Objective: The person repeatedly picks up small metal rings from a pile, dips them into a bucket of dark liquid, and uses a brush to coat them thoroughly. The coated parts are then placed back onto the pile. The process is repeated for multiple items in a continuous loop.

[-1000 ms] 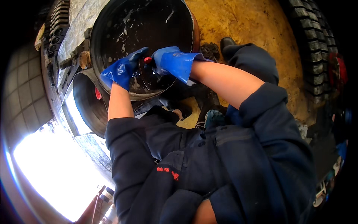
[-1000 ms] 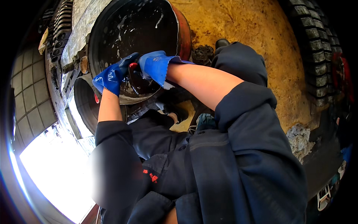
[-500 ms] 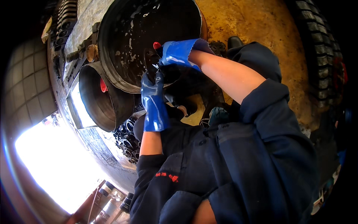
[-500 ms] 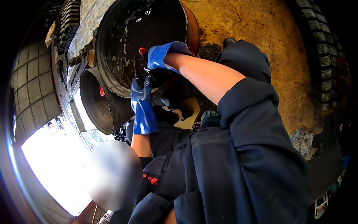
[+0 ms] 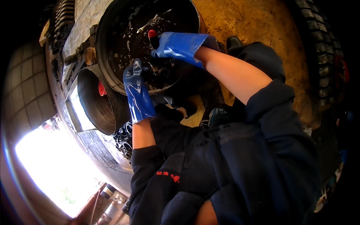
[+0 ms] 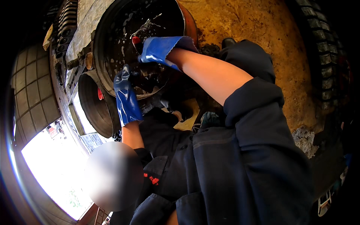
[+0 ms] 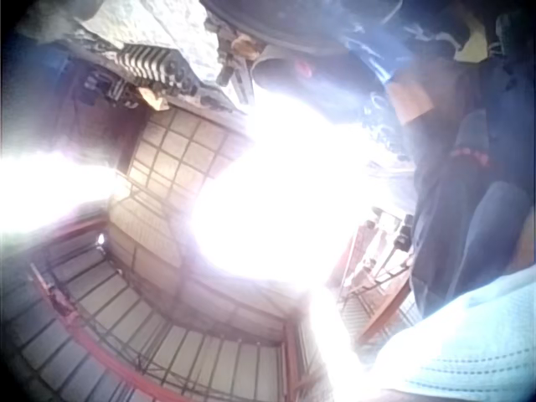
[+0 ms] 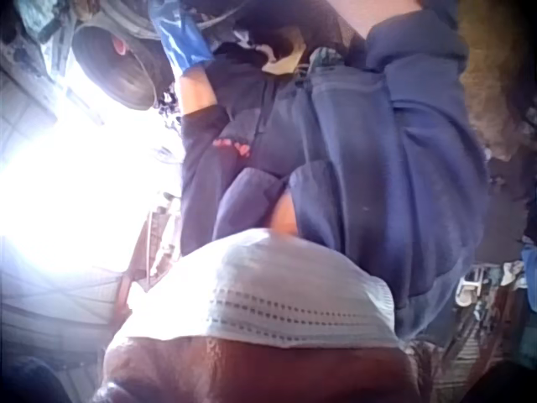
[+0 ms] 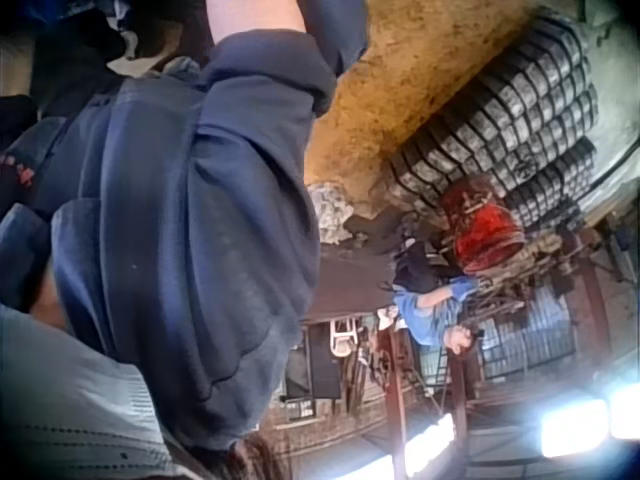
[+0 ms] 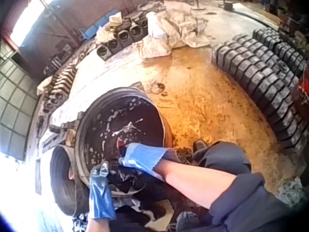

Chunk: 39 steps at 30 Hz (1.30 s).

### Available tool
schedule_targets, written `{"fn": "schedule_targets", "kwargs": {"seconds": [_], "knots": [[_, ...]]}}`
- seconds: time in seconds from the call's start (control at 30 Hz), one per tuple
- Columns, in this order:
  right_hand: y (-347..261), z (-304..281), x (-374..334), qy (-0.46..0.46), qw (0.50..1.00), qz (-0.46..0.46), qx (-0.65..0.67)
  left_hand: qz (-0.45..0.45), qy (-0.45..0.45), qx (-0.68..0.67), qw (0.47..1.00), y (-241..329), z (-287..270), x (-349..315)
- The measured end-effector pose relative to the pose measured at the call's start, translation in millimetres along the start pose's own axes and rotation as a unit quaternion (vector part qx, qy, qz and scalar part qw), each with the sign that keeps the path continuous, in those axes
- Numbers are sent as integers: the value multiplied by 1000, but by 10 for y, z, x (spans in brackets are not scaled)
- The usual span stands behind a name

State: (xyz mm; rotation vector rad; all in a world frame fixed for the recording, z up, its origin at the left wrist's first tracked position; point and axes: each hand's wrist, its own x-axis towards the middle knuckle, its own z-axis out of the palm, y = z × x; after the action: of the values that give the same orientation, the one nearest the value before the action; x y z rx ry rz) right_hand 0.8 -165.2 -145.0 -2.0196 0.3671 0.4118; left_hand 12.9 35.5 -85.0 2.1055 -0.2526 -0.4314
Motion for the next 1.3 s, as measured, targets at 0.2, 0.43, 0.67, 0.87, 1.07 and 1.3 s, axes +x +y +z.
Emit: {"fn": "schedule_targets", "kwargs": {"seconds": [0.2, 0.43, 0.67, 0.87, 1.07, 1.3], "knots": [[-57, 19, -177, -28, 998, 4, -50, -20, -66, -8, 998, 53, -46, 133], [-4, 179, 51, 71, 980, -124, -141, -78, -162, 30, 983, 28, -77, 809], [136, 155, -107, -49, 996, -53, 53, -123, -192, 205, 952, 147, -87, 838], [12, 369, -3, -23, 974, -73, -215, -84, -236, 71, 965, -220, -116, 1072], [-50, 309, 5, -48, 991, 29, -122, -135, -244, 135, 951, -502, -250, 983], [38, 366, 4, -46, 990, 77, -109, 2, -143, 3, 990, -933, -67, 275]]}}
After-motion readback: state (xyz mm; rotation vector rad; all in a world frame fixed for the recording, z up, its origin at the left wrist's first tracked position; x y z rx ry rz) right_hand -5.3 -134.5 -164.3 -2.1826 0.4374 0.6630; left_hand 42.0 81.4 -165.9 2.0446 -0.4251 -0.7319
